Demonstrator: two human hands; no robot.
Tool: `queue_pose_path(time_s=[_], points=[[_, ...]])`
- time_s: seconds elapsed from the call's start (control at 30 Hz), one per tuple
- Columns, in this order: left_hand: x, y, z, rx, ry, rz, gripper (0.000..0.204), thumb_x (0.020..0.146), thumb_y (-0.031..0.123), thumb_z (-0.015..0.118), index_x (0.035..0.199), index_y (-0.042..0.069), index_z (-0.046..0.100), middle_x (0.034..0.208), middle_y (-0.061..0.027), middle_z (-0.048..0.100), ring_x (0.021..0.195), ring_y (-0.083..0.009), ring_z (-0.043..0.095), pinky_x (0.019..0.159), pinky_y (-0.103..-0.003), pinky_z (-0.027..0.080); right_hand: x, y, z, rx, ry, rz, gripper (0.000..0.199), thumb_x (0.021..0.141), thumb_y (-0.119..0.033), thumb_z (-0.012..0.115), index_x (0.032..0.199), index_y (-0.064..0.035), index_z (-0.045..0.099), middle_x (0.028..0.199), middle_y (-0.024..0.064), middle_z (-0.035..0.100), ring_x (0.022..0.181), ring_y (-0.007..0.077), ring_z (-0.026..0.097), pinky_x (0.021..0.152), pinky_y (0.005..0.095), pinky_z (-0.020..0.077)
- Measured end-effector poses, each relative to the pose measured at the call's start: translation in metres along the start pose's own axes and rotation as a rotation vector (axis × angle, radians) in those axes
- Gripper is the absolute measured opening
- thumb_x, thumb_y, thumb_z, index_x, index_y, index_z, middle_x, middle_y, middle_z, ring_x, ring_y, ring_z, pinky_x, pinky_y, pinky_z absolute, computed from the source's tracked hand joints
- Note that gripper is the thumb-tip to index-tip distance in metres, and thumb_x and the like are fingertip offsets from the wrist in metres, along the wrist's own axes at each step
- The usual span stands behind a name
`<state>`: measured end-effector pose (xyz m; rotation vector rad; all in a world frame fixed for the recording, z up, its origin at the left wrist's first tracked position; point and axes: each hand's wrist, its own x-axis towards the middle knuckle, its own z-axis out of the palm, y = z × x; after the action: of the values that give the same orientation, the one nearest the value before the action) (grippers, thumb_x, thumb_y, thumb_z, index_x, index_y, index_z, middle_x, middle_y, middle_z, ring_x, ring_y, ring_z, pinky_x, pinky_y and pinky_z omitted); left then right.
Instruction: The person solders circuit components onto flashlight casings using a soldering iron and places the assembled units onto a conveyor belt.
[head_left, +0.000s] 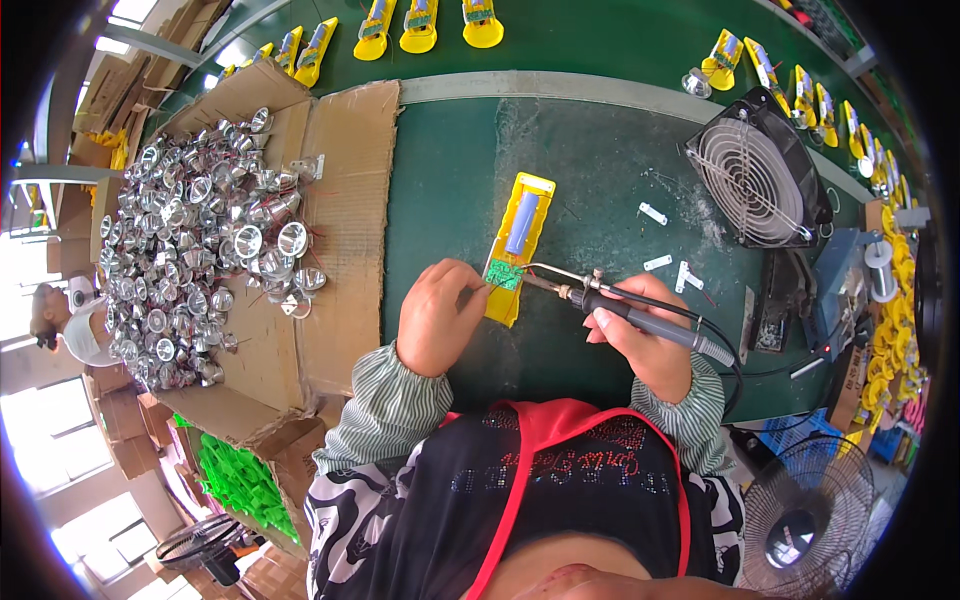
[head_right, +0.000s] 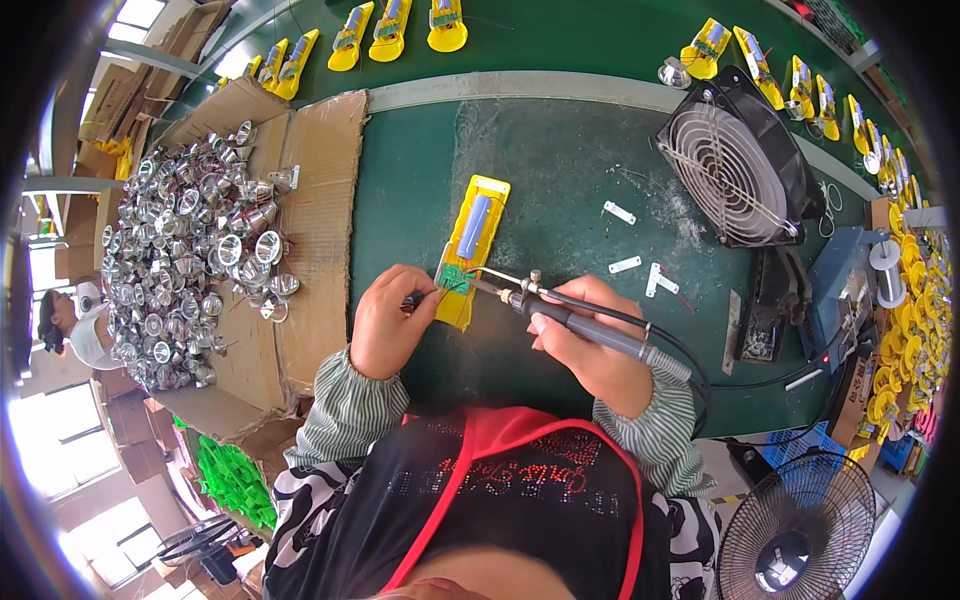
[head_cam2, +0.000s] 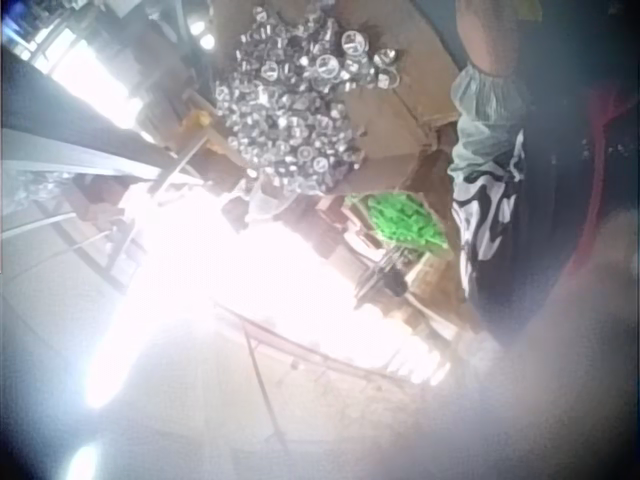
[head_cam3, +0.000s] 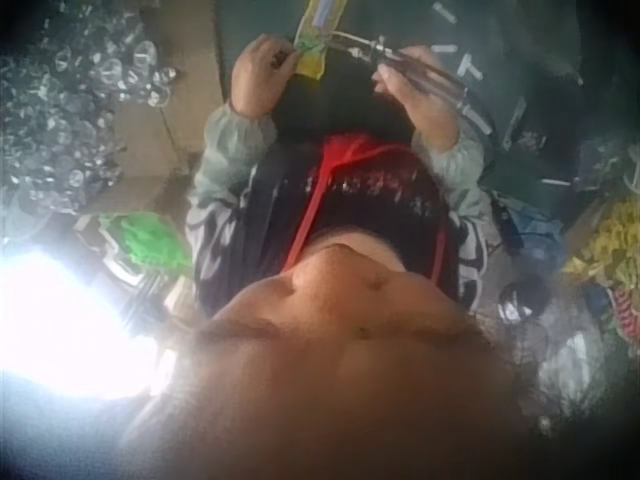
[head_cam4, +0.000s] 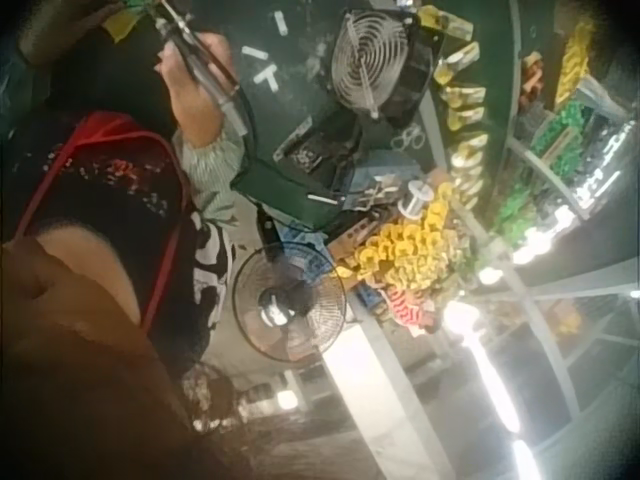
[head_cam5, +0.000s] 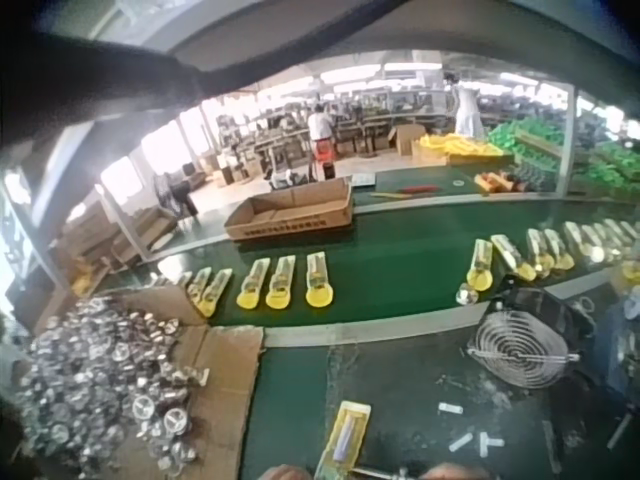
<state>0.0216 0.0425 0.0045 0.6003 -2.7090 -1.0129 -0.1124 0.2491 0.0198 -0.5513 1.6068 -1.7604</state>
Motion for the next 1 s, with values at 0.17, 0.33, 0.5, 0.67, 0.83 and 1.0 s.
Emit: queue_pose_path(time_s=[0.17,0.33,0.5,0.67,0.83,1.0], points=[[-0.003,0.006,-0.002,-0.008,0.118,0.078,0.008,0.077,0.003,0.064,0.083,0.000,0.062,0.087,-0.0117,0.060,0.082,-0.0280,0.057,0.070,-0.035,0.047,0.002,-0.001,0.000,-0.041,-0.036,-0.058,0.016,0.082,-0.002,0.062,0.093,0.0065,0.054,0.077,0.0132,0.066,0.066,0.0147,0.066,0.059,0.0249,0.0535],[-0.002,0.013,0.002,0.130,0.094,0.077,0.008,0.077,0.006,0.065,0.084,0.001,0.064,0.088,-0.0104,0.059,0.087,-0.0287,0.054,0.076,-0.037,0.045,0.005,0.002,0.004,-0.020,-0.068,-0.052,0.016,0.081,-0.002,0.062,0.093,0.0066,0.054,0.077,0.0124,0.066,0.068,0.0143,0.066,0.059,0.0250,0.0536],[-0.001,0.021,0.001,0.260,0.083,0.099,0.008,0.078,0.009,0.064,0.083,0.003,0.066,0.086,-0.0073,0.058,0.086,-0.0272,0.053,0.076,-0.038,0.041,0.006,0.002,0.005,-0.014,-0.085,-0.051,0.014,0.083,0.001,0.058,0.094,0.0051,0.051,0.078,0.0146,0.065,0.066,0.0149,0.064,0.060,0.0257,0.0532],[0.000,0.019,0.000,0.275,0.083,0.105,0.009,0.078,0.010,0.064,0.084,0.004,0.066,0.086,-0.0065,0.058,0.086,-0.0267,0.053,0.076,-0.038,0.041,0.007,0.000,0.004,-0.042,-0.088,-0.039,0.014,0.084,0.001,0.059,0.095,0.0054,0.051,0.079,0.0144,0.064,0.067,0.0149,0.064,0.060,0.0256,0.0537],[0.001,0.021,0.000,0.262,0.027,0.081,0.008,0.078,0.011,0.064,0.083,0.004,0.065,0.086,-0.0067,0.057,0.086,-0.0271,0.052,0.076,-0.038,0.041,0.007,0.003,0.002,-0.065,-0.114,-0.042,0.014,0.084,0.001,0.059,0.095,0.0054,0.052,0.079,0.0144,0.064,0.068,0.0151,0.064,0.060,0.0254,0.0539],[0.003,0.021,0.002,0.263,0.032,0.087,0.008,0.077,0.011,0.064,0.082,0.004,0.064,0.086,-0.0073,0.057,0.086,-0.0280,0.052,0.076,-0.038,0.041,0.008,0.007,0.002,-0.082,-0.113,-0.064,0.014,0.083,0.000,0.059,0.095,0.0052,0.052,0.079,0.0142,0.064,0.067,0.0148,0.064,0.059,0.0256,0.0536]])
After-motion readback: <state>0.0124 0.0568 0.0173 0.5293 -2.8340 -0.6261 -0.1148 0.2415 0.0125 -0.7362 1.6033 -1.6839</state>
